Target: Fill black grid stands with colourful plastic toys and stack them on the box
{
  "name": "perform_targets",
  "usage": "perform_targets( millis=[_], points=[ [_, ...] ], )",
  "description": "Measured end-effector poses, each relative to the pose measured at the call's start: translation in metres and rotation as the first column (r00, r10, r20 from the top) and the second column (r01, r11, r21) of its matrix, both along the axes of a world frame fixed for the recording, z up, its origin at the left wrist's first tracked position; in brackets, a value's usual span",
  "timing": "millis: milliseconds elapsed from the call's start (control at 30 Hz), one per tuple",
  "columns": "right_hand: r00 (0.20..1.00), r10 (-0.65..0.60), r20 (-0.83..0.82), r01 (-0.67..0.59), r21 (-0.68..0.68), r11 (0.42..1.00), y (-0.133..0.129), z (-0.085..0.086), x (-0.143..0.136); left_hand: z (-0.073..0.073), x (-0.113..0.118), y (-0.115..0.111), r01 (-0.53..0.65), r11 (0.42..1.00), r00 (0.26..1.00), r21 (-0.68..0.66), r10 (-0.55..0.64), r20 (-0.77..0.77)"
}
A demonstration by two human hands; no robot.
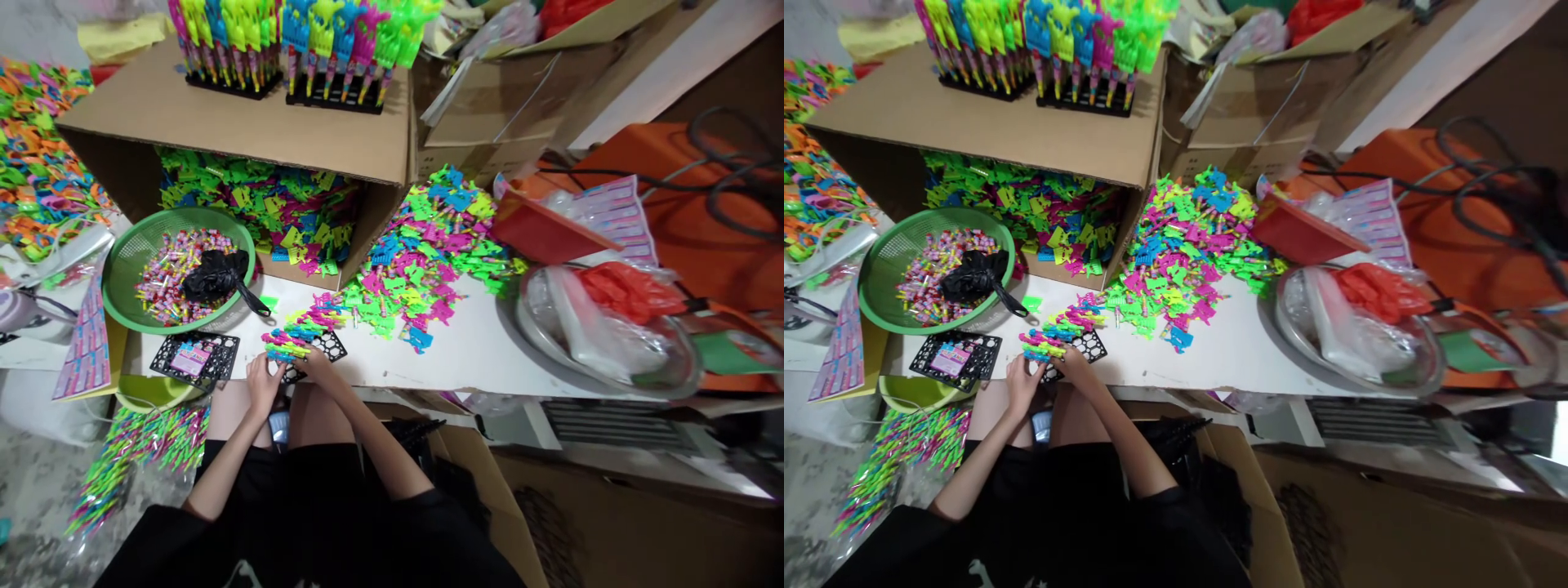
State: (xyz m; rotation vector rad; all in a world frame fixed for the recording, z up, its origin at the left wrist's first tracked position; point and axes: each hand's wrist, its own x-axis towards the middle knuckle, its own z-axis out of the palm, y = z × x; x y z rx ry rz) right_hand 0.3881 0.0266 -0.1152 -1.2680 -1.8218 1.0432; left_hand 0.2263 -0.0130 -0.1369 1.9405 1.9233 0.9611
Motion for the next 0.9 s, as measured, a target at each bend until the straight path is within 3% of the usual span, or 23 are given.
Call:
perform_targets(
  millis=[167,300,367,433,567,633,733,900],
  points=[
    [0.996,-0.083,0.028,0.085,-0.059,0.995,-0.003,-0.008,0.003,0.000,-0.001,0.003,0.012,1.000,1.000,0.007,-0.012,-0.003],
    [0.985,-0.168,-0.047,0.162,-0.120,0.980,-0.012,-0.012,0.038,0.002,-0.006,0.008,0.030,1.000,1.000,0.003,-0.030,0.007],
    [0.962,-0.272,-0.007,0.271,-0.048,0.961,-0.013,-0.008,0.067,0.004,-0.010,0.012,0.024,1.000,1.000,-0.003,-0.024,0.007],
    [0.904,-0.411,0.120,0.398,0.121,0.909,-0.011,-0.003,0.098,0.005,-0.013,0.016,0.015,1.000,1.000,-0.012,-0.014,0.009],
    [0.658,-0.610,0.442,0.479,0.380,0.792,-0.006,-0.001,0.138,0.006,-0.016,0.022,0.014,1.000,0.999,-0.025,-0.013,0.035],
    [0.569,-0.618,0.543,0.462,0.410,0.786,-0.007,-0.005,0.140,0.006,-0.016,0.023,0.009,0.999,0.999,-0.033,-0.008,0.038],
    [0.501,-0.605,0.620,0.448,0.412,0.793,-0.014,-0.009,0.129,0.008,-0.015,0.023,-0.003,0.999,1.000,-0.048,0.004,0.028],
    [0.534,-0.567,0.627,0.379,0.422,0.823,-0.011,-0.003,0.125,0.008,-0.012,0.024,-0.018,0.998,1.000,-0.054,0.016,-0.025]
  ],
)
